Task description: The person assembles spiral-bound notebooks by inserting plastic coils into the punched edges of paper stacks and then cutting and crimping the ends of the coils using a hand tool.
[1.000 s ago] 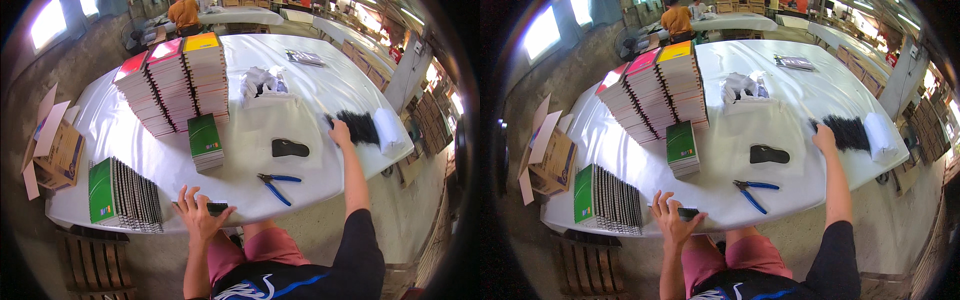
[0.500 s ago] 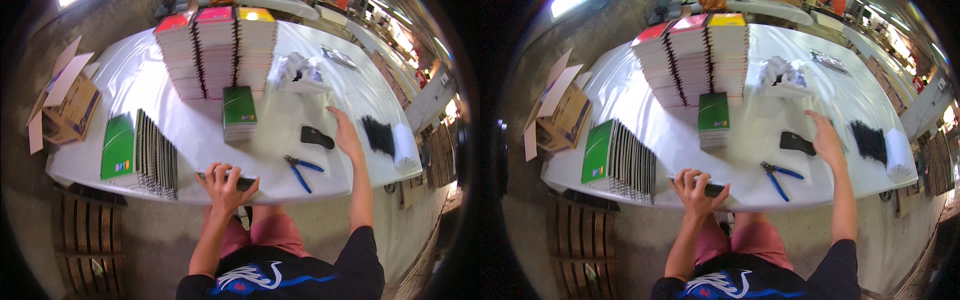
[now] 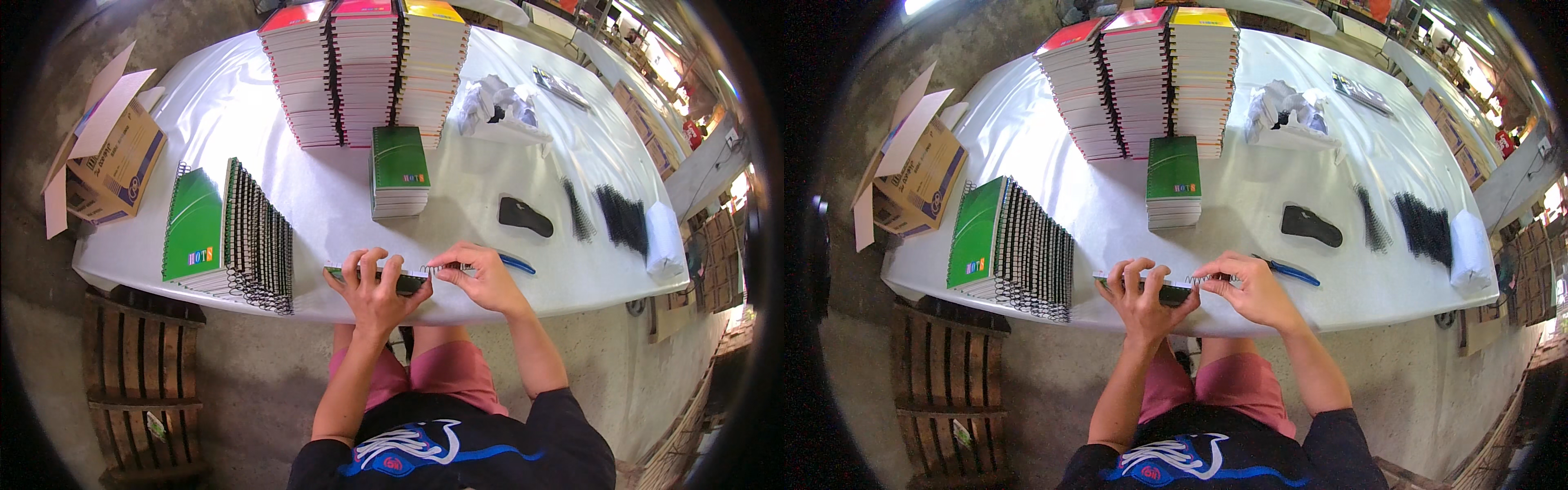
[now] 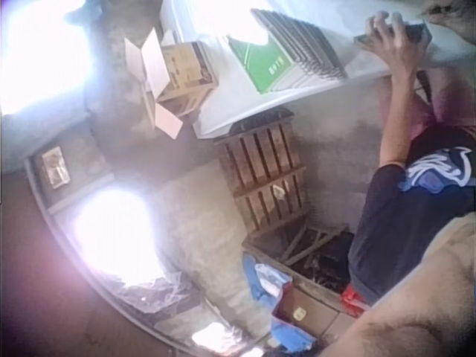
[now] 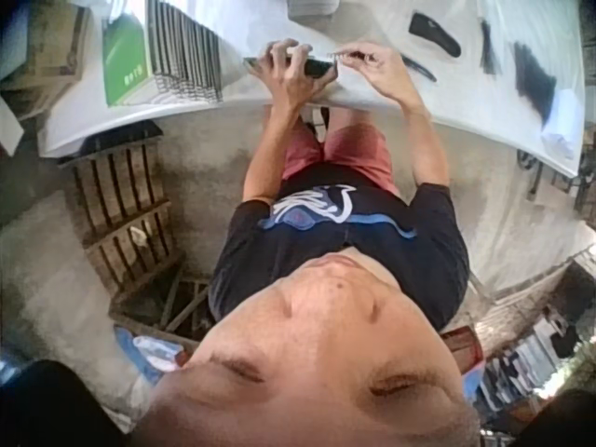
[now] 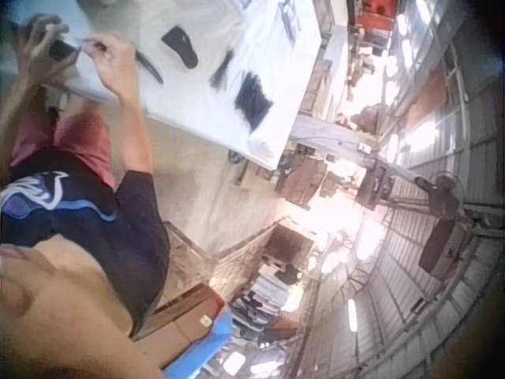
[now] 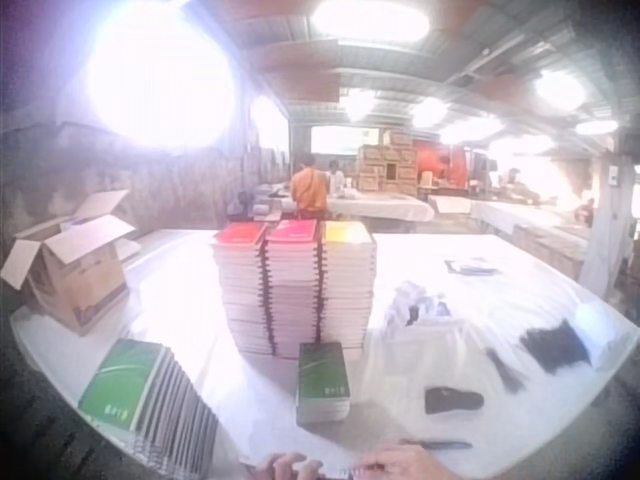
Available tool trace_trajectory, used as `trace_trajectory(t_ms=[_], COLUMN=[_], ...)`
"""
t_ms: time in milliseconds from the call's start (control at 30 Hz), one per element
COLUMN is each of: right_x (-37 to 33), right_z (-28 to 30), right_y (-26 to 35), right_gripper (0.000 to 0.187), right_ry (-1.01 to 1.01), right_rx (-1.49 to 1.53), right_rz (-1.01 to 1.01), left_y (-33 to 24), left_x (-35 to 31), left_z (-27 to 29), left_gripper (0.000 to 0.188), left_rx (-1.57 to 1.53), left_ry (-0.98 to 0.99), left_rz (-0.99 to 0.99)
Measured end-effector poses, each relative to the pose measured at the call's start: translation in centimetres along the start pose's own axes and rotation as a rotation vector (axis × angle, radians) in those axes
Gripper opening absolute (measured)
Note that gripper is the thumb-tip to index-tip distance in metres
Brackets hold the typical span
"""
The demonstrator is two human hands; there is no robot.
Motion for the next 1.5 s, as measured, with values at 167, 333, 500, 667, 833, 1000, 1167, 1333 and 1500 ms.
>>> trace_trajectory(t_ms=[167, 333, 500, 667, 833, 1000, 1167, 1333, 1500], right_x=[0.5, 0.2, 0.1, 0.2, 0.3, -0.3, -0.2, 0.1, -0.2], right_z=[0.5, 0.4, 0.6, 0.5, -0.5, -0.4, -0.7, -1.5, -1.0], right_y=[-0.6, -1.4, -0.7, -0.6, -1.5, 1.4, 0.4, -0.6, -0.1], right_gripper=[0.017, 0.019, 0.02, 0.018, 0.02, 0.019, 0.021, 0.02, 0.026], right_ry=[-0.005, 0.058, 0.026, 0.118, 0.275, 0.167, 0.087, 0.136, 0.235], right_rx=[0.098, 0.133, 0.162, 0.127, 0.083, 0.051, 0.003, 0.24, -0.092], right_rz=[0.068, 0.007, 0.009, -0.017, -0.217, -0.213, -0.011, -0.067, -0.085], left_y=[-0.1, -0.1, -0.2, -0.2, -0.3, 0.3, 0.0, 0.1, 0.1], left_x=[0.1, 0.1, 0.3, 0.2, 0.3, -0.1, 0.3, 0.9, 0.8], left_z=[0.0, 0.1, 0.2, 0.3, 0.4, 0.3, 0.3, 0.4, 0.2], left_gripper=[0.041, 0.039, 0.039, 0.042, 0.047, 0.047, 0.044, 0.042, 0.043], left_rx=[-0.002, 0.016, 0.027, 0.03, 0.026, 0.039, -0.015, -0.063, -0.082], left_ry=[-0.005, -0.002, -0.003, -0.003, 0.025, 0.047, 0.097, 0.1, 0.123], left_rz=[-0.009, -0.013, -0.011, -0.022, -0.03, -0.046, -0.04, -0.021, -0.019])
Point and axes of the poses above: each hand's wrist, its own x-axis towards the middle knuckle, its own z-axis out of the back of the hand, y = z × x, the point moved 8 cm from there along x, towards the middle knuckle, and after that the axes turned 10 degrees about -z, right-handed, at the moved point
